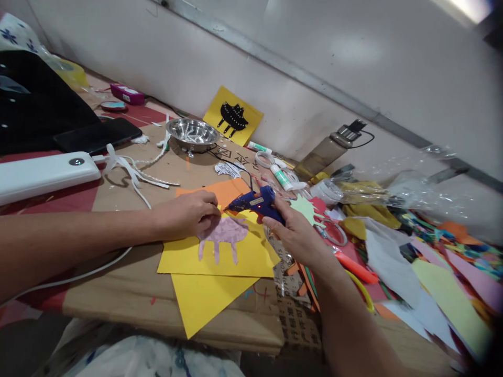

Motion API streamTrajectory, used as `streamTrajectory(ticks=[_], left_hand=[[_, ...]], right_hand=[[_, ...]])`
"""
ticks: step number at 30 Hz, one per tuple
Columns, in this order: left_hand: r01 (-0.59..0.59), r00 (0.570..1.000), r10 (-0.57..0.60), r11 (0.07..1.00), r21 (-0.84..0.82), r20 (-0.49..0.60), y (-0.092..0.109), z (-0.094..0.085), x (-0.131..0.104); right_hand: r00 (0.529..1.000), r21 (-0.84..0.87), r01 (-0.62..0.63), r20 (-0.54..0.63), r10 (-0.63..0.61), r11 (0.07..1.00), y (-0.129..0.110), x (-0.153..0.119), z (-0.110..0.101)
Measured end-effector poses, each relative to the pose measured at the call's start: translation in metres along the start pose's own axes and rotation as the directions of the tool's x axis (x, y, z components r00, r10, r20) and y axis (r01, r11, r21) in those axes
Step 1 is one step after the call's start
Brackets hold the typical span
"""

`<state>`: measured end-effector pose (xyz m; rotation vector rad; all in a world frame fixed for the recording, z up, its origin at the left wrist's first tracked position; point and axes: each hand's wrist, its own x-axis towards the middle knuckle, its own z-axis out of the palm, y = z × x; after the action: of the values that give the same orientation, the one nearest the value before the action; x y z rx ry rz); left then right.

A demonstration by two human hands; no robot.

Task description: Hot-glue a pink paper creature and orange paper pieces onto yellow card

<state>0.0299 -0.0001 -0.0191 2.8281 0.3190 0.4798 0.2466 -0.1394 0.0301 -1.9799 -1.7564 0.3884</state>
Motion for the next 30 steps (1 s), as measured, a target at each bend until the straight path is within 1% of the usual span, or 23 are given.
streamTrajectory(ticks=[6,10,15,20,24,26,30], left_hand=[[0.017,1.0,-0.017,1.0,-0.003,0.022,0.0019,-0.0019,0.001],[0.026,0.999,-0.026,1.0,0.004,0.039,0.0023,-0.0026,0.0014],[0.014,1.0,-0.014,1.0,0.012,0.016,0.0026,-0.0033,0.0016],[0.011,1.0,-0.012,1.0,0.014,0.018,0.0011,-0.0014,0.0013],[-0.02,1.0,0.02,1.0,-0.002,-0.024,-0.0019,0.0015,-0.0004],[-0.032,0.999,0.032,0.999,-0.011,-0.036,-0.0023,0.0017,-0.0009],[-0.004,1.0,0.004,1.0,-0.012,-0.014,-0.0004,-0.0002,-0.0001]], right_hand=[[0.999,0.004,0.042,-0.018,-0.042,0.999,0.0022,0.0016,0.0026],[0.999,-0.018,0.037,-0.02,-0.038,0.999,0.0024,0.0014,0.0034],[1.0,-0.022,0.02,-0.004,-0.02,1.0,0.0015,0.0017,0.0023],[1.0,-0.03,0.005,-0.01,-0.005,1.0,-0.0001,0.0024,0.0031],[0.999,-0.053,-0.028,-0.018,0.027,0.998,-0.002,0.0036,0.0051],[0.999,-0.067,-0.025,-0.025,0.023,0.997,-0.003,0.0041,0.0057],[0.999,-0.102,-0.01,-0.034,0.007,0.995,-0.0052,0.0029,0.0043]])
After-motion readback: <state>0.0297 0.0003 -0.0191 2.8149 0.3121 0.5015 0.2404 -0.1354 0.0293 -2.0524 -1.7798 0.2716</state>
